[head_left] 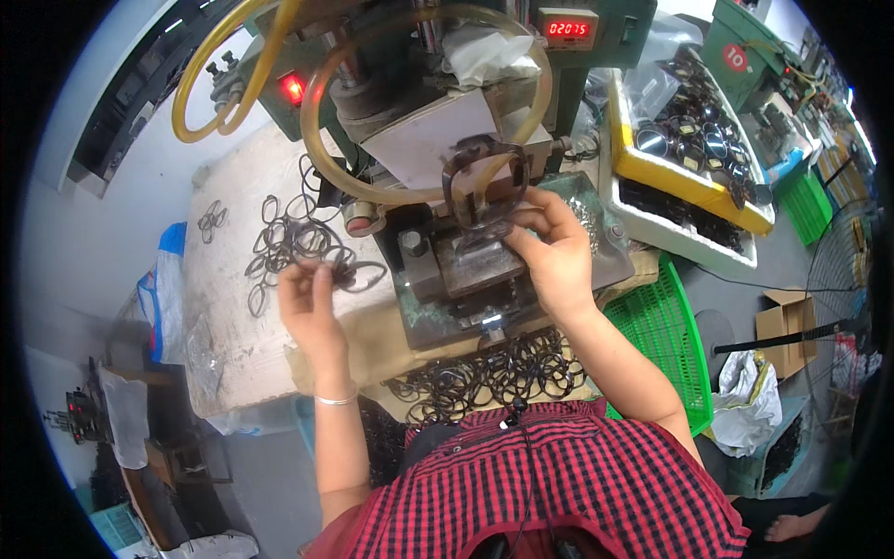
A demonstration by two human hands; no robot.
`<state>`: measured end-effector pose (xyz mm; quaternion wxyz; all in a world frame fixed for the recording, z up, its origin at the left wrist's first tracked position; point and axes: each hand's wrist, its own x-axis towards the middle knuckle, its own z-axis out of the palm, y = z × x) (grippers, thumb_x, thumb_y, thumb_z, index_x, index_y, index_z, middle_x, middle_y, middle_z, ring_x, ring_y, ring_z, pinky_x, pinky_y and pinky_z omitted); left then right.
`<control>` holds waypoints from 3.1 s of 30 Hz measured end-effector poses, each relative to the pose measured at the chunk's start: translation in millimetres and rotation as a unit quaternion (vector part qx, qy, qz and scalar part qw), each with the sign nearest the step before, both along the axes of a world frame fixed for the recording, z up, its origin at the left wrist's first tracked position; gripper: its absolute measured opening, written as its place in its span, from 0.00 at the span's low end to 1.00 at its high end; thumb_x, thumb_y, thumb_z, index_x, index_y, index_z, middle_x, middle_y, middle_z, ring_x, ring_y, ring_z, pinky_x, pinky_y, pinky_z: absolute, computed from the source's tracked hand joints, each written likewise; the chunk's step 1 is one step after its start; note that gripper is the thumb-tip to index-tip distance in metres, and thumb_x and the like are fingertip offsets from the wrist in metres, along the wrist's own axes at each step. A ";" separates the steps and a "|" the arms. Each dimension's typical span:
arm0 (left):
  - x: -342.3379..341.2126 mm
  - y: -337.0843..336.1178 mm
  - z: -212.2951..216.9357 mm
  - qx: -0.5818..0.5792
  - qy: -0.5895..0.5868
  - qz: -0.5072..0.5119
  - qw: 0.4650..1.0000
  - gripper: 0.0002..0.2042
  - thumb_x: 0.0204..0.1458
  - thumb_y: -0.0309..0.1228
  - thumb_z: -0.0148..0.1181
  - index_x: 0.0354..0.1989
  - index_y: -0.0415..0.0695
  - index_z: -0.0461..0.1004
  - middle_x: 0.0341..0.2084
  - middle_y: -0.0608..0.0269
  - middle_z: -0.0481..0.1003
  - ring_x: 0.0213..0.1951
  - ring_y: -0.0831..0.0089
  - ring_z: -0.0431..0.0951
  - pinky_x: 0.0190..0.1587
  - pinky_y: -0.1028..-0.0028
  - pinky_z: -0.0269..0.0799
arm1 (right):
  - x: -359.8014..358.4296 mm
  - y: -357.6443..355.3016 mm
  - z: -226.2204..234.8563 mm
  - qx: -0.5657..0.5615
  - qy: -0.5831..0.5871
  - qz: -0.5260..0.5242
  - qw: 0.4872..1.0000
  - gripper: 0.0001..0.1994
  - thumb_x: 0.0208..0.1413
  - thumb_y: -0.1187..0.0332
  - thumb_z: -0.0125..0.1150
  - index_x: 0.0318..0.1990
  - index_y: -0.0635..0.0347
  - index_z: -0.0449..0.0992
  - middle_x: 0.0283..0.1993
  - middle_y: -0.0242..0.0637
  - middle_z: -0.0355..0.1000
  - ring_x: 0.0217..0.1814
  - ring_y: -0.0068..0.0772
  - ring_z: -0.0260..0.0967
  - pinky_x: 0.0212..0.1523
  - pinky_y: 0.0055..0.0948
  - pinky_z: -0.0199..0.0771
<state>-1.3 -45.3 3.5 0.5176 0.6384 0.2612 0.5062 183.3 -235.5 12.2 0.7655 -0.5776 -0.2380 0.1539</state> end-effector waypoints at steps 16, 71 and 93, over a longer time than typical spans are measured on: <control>32.8 -81.2 86.2 0.176 -0.005 -0.204 0.963 0.07 0.53 0.14 0.56 0.38 0.36 0.69 0.35 0.57 0.77 0.38 0.73 0.78 0.43 0.76 0.74 | 11.1 -30.2 25.7 -0.239 -0.300 -0.019 0.923 0.17 0.48 0.70 0.61 0.48 0.61 0.76 0.56 0.45 0.71 0.57 0.45 0.69 0.59 0.38 0.67; 12.7 31.6 -20.9 -0.197 -0.003 -0.057 0.979 0.07 0.61 0.30 0.53 0.42 0.40 0.66 0.32 0.60 0.72 0.34 0.69 0.76 0.40 0.70 0.76 | 7.1 -6.8 12.7 -0.086 -0.209 -0.033 0.974 0.11 0.48 0.78 0.60 0.42 0.64 0.78 0.40 0.40 0.77 0.41 0.33 0.74 0.46 0.28 0.71; 28.3 -86.3 87.2 0.117 -0.006 -0.190 0.975 0.07 0.51 0.16 0.60 0.38 0.35 0.71 0.33 0.58 0.77 0.36 0.75 0.78 0.41 0.78 0.73 | 43.4 -66.1 -34.4 -0.409 -0.445 -0.227 0.763 0.11 0.47 0.71 0.64 0.39 0.60 0.78 0.53 0.45 0.71 0.62 0.48 0.63 0.57 0.41 0.68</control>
